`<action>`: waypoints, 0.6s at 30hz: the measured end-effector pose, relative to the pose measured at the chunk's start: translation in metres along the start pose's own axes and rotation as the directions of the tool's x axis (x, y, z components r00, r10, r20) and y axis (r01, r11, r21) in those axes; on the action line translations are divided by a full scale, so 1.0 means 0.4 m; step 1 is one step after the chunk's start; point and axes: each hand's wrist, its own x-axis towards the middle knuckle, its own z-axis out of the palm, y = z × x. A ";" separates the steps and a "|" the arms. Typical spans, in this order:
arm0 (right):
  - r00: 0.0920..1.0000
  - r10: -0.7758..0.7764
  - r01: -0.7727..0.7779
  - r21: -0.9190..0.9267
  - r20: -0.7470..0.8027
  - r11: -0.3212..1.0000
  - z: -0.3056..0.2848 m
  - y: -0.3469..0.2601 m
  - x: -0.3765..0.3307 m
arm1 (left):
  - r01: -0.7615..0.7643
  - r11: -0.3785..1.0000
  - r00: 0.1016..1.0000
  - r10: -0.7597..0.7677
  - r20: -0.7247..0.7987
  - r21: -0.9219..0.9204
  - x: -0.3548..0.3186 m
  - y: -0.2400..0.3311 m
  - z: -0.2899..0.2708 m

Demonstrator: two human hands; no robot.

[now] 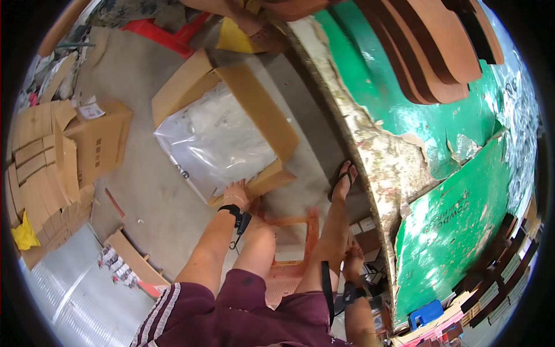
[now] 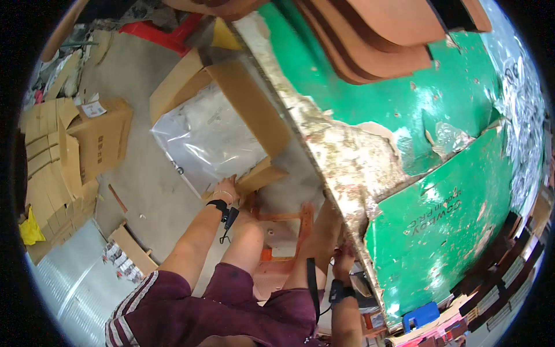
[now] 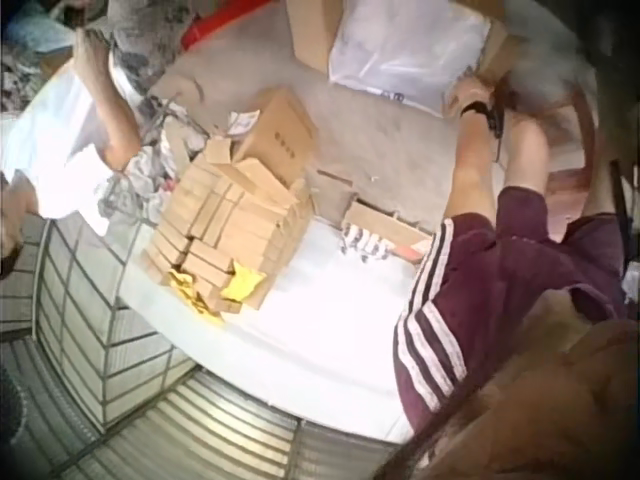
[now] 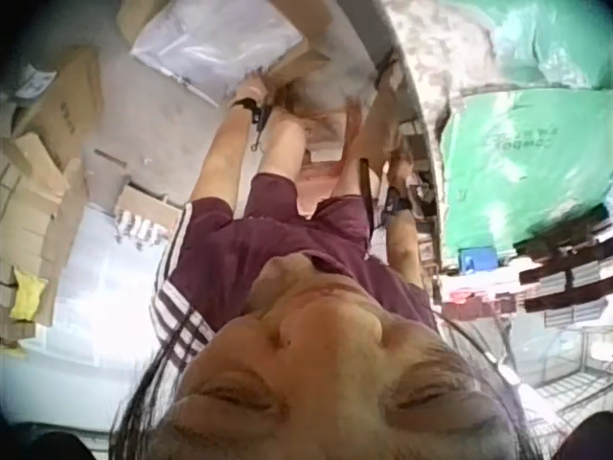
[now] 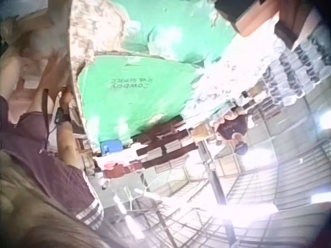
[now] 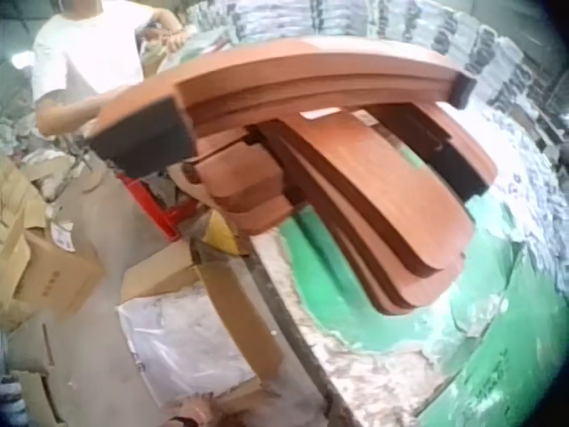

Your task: Placing wooden furniture components into plastic bags and preparing them for shipment.

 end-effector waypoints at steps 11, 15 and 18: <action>0.949 0.302 -0.313 -0.383 -0.090 0.869 -0.087 0.283 -0.226 | -0.134 0.987 0.991 0.134 0.009 0.084 0.147 0.033 0.021; 0.953 0.277 -0.302 -0.334 -0.121 0.893 -0.129 0.248 -0.252 | -0.235 0.965 0.967 0.244 -0.077 0.112 0.175 0.077 -0.021; 0.941 0.246 -0.310 -0.304 -0.231 0.901 -0.207 0.208 -0.288 | -0.274 0.961 0.961 0.273 -0.044 -0.021 0.102 0.296 -0.132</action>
